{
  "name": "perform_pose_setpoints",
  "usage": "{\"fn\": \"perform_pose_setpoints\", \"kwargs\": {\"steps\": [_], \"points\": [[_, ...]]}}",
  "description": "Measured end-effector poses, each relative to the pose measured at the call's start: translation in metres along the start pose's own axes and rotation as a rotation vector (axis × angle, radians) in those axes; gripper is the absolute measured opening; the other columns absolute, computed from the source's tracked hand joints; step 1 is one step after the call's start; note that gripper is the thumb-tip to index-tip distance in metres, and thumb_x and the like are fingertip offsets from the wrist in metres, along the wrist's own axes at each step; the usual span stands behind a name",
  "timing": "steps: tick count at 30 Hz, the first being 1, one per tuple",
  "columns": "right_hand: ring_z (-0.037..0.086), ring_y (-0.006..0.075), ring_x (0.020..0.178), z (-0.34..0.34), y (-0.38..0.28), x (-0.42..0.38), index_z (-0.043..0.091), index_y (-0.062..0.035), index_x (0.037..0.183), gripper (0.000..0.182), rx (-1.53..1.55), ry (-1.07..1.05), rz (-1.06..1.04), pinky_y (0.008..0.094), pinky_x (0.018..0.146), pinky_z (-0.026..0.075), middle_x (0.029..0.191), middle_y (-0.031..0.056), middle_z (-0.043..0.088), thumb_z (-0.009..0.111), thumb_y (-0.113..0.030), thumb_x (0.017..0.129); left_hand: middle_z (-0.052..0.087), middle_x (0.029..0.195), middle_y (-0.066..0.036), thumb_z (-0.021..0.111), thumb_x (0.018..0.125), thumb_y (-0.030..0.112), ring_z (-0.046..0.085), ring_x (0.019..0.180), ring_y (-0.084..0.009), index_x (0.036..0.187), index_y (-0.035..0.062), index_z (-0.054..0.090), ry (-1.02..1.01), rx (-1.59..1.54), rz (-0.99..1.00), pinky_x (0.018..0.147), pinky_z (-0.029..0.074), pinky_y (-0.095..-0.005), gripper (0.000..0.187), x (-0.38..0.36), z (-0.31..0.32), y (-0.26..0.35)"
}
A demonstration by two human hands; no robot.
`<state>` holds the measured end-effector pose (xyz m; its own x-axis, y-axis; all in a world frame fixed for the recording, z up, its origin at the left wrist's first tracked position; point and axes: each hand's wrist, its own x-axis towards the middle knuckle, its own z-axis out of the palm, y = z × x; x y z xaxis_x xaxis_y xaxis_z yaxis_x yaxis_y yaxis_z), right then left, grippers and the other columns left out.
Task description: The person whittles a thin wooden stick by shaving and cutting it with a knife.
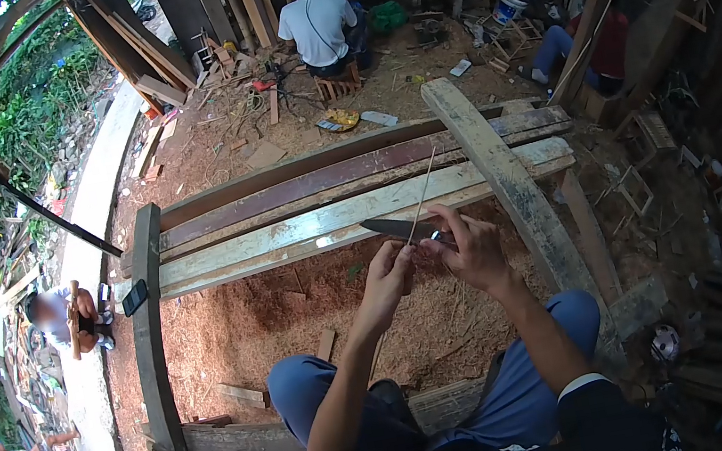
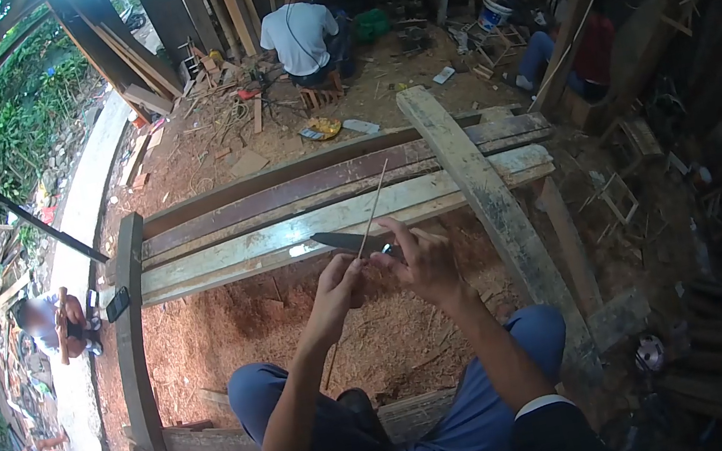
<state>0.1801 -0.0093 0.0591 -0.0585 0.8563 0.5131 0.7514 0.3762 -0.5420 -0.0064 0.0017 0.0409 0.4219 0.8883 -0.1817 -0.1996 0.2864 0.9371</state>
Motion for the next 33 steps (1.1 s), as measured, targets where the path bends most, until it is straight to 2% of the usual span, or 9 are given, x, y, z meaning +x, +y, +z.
{"fn": "perform_pose_setpoints", "kwargs": {"steps": [3,6,9,15,18,21,24,27,33], "points": [[0.066,0.0237,0.068,0.001,0.004,0.001,0.062,-0.0064,0.109,0.04,0.012,-0.097,0.053,0.0384,0.06,0.051,0.073,0.0079,0.064,0.07,-0.04,0.089,0.048,0.072,0.005,0.052,0.103,0.029,0.042,0.059,-0.0034,0.108,0.0066,0.057,0.049,0.106,0.087,0.051,0.032,-0.0211,0.023,0.002,0.005,0.002],[0.066,0.0184,0.065,-0.022,0.003,0.011,0.062,-0.0053,0.104,0.031,0.186,-0.731,0.37,0.0358,0.058,0.051,0.071,0.0076,0.064,0.066,-0.034,0.093,0.05,0.075,0.005,0.051,0.104,0.027,0.043,0.063,-0.0035,0.106,0.0057,0.057,0.057,0.179,0.107,0.054,0.035,-0.022,0.023,0.003,0.005,0.0],[0.057,0.0094,0.054,-0.015,0.018,0.003,0.063,-0.0058,0.098,0.033,0.634,-0.878,0.541,0.029,0.048,0.045,0.062,-0.0003,0.057,0.068,-0.038,0.093,0.053,0.078,0.004,0.051,0.104,0.027,0.046,0.067,-0.0035,0.105,0.0052,0.057,0.048,0.191,0.089,0.058,0.038,-0.0232,0.023,0.0,-0.001,0.005],[0.053,0.0072,0.05,0.001,0.019,-0.003,0.062,-0.0064,0.093,0.026,0.942,-0.958,0.524,0.0244,0.044,0.037,0.061,-0.0023,0.052,0.068,-0.032,0.094,0.058,0.079,0.0,0.05,0.104,0.026,0.053,0.072,-0.0067,0.106,0.0019,0.057,-0.106,0.355,0.23,0.064,0.045,-0.0249,0.025,-0.004,0.001,0.011],[0.051,0.0055,0.051,0.016,0.025,-0.003,0.062,-0.0065,0.094,0.025,0.918,-0.898,0.522,0.0247,0.044,0.036,0.063,-0.0029,0.052,0.067,-0.031,0.094,0.06,0.077,-0.004,0.05,0.104,0.026,0.055,0.071,-0.0096,0.105,0.0004,0.057,-0.062,0.394,0.263,0.066,0.047,-0.0265,0.026,-0.002,0.006,0.004],[0.061,0.0157,0.062,0.028,0.023,-0.005,0.062,-0.0028,0.089,0.027,0.723,-0.696,0.514,0.0329,0.056,0.045,0.071,0.005,0.063,0.064,-0.03,0.093,0.059,0.074,-0.005,0.051,0.104,0.025,0.051,0.067,-0.009,0.104,0.001,0.058,0.039,0.359,0.237,0.061,0.044,-0.0275,0.024,0.007,0.002,-0.008],[0.062,0.025,0.064,0.044,0.025,-0.016,0.061,-0.0003,0.103,0.026,0.383,-0.439,0.311,0.0387,0.058,0.047,0.073,0.0133,0.062,0.063,-0.024,0.094,0.057,0.069,-0.006,0.052,0.103,0.023,0.047,0.063,-0.0087,0.102,0.0015,0.058,0.085,0.451,0.268,0.057,0.04,-0.028,0.023,0.013,-0.004,-0.018],[0.066,0.0395,0.081,0.036,0.017,-0.015,0.06,0.0001,0.109,0.027,0.333,-0.39,0.302,0.044,0.067,0.05,0.084,0.0245,0.065,0.061,-0.022,0.094,0.054,0.065,-0.006,0.052,0.103,0.023,0.044,0.06,-0.0087,0.102,0.0016,0.059,0.094,0.468,0.309,0.055,0.038,-0.028,0.022,0.017,-0.003,-0.019],[0.067,0.0436,0.082,0.04,0.01,-0.013,0.058,-0.0085,0.1,0.032,0.136,-0.255,0.35,0.0513,0.067,0.051,0.078,0.0212,0.068,0.065,-0.039,0.09,0.049,0.062,-0.003,0.051,0.103,0.022,0.042,0.058,-0.0083,0.107,0.0022,0.059,0.132,0.49,0.249,0.053,0.036,-0.0282,0.022,0.009,0.01,-0.001]]}}
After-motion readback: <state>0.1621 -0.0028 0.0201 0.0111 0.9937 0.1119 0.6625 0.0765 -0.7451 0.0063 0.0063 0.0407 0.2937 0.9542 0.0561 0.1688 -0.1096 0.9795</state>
